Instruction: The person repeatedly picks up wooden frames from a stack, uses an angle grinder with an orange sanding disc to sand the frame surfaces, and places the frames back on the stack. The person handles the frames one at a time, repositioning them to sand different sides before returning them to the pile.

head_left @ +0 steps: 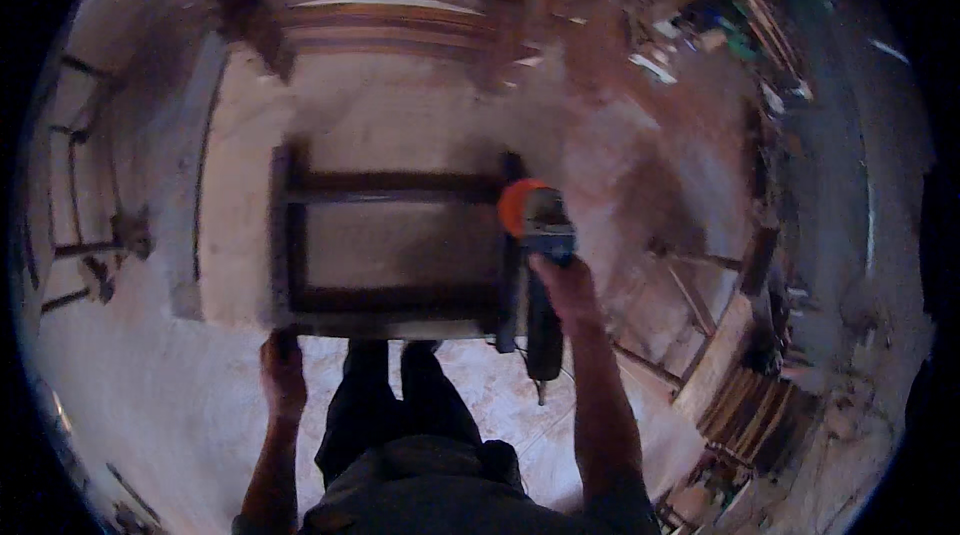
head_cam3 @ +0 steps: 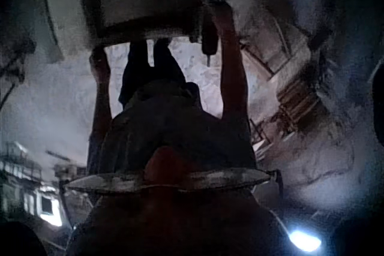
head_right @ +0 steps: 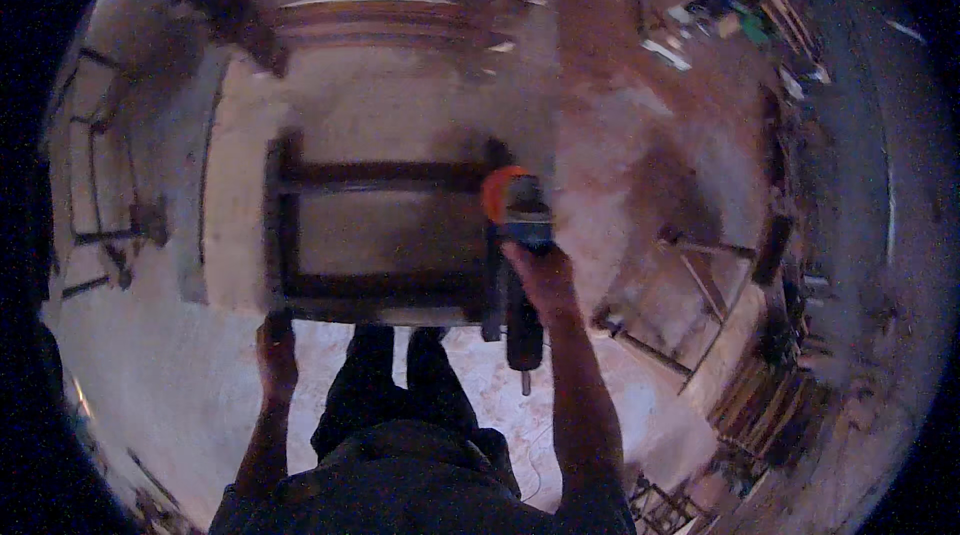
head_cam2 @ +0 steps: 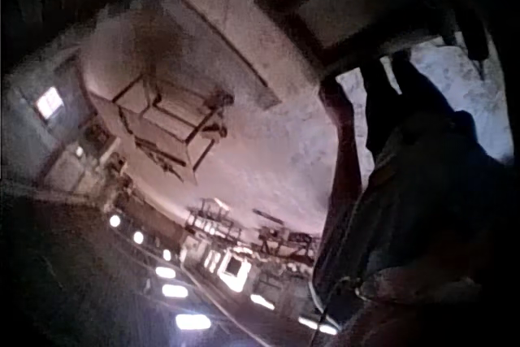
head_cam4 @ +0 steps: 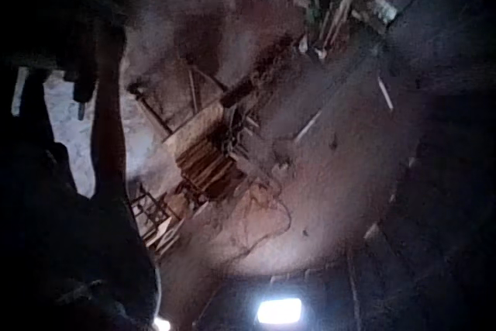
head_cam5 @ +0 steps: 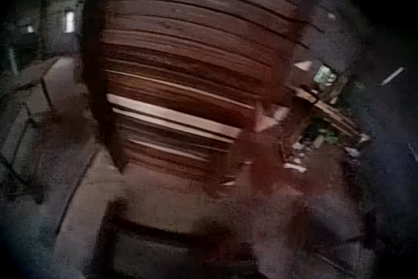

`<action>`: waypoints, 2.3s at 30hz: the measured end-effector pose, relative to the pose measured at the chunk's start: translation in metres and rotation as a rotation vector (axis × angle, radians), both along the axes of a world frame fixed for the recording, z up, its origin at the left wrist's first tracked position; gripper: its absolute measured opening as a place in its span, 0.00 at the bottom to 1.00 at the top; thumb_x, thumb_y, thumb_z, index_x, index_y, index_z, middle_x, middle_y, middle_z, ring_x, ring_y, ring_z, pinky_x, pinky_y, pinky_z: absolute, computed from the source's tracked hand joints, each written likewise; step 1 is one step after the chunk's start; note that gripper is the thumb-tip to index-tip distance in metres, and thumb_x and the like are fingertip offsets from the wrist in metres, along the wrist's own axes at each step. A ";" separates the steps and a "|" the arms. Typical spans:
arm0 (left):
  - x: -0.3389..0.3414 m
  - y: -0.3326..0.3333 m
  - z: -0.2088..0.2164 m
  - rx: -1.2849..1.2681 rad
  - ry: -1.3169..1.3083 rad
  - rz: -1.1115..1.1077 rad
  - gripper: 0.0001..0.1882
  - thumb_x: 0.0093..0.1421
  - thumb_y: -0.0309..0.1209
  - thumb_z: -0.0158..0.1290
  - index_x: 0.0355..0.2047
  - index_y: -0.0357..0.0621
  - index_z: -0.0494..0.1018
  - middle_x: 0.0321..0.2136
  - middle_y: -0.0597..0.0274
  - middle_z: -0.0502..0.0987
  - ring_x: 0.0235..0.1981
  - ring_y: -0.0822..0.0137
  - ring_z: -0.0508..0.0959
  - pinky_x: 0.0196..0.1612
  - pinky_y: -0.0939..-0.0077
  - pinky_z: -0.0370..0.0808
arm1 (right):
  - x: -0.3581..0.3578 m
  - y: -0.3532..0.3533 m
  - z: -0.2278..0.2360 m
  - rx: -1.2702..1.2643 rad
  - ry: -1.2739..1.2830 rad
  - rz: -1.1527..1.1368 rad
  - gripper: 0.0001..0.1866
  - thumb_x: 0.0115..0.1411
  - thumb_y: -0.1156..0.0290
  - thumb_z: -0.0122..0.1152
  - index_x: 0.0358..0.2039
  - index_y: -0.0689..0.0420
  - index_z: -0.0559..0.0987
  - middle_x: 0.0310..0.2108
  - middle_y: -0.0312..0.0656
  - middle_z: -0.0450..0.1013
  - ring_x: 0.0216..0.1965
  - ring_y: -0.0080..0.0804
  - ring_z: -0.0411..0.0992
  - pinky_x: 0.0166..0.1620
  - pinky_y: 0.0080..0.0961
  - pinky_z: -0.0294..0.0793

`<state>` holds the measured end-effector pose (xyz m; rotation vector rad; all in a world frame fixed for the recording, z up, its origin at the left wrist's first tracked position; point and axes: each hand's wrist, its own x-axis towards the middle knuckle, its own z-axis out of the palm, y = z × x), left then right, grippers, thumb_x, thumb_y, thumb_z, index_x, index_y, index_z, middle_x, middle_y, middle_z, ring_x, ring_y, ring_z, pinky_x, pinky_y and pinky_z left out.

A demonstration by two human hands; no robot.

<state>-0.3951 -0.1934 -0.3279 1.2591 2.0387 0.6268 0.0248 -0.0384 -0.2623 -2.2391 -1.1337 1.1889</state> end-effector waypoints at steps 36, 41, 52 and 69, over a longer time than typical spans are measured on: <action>-0.024 -0.052 -0.011 -0.178 -0.920 0.666 0.35 0.66 0.52 0.47 0.61 0.34 0.61 0.37 0.53 0.76 0.35 0.64 0.79 0.39 0.69 0.76 | -0.209 -0.008 0.038 -0.112 0.101 0.658 0.28 0.48 0.52 0.72 0.41 0.62 0.78 0.36 0.52 0.79 0.40 0.47 0.79 0.44 0.38 0.76; -0.042 -0.079 -0.026 -0.176 -0.864 0.733 0.31 0.69 0.49 0.45 0.60 0.36 0.62 0.36 0.54 0.77 0.33 0.64 0.79 0.37 0.69 0.75 | -0.219 -0.058 0.031 -0.135 0.200 0.784 0.36 0.46 0.54 0.74 0.51 0.61 0.74 0.42 0.55 0.77 0.47 0.49 0.76 0.50 0.39 0.74; -0.042 -0.013 0.023 0.101 0.116 -0.101 0.22 0.58 0.27 0.58 0.53 0.39 0.70 0.40 0.52 0.78 0.40 0.56 0.79 0.44 0.64 0.77 | -0.150 -0.087 0.052 -0.157 0.085 0.480 0.35 0.48 0.53 0.73 0.50 0.64 0.73 0.42 0.55 0.78 0.46 0.50 0.77 0.48 0.39 0.76; 0.034 0.118 0.042 -0.014 0.446 -1.399 0.13 0.57 0.35 0.54 0.38 0.39 0.70 0.32 0.44 0.76 0.40 0.45 0.77 0.40 0.51 0.76 | 0.025 -0.357 0.065 0.095 0.362 -0.813 0.21 0.54 0.60 0.66 0.42 0.63 0.76 0.30 0.36 0.75 0.30 0.24 0.71 0.34 0.24 0.72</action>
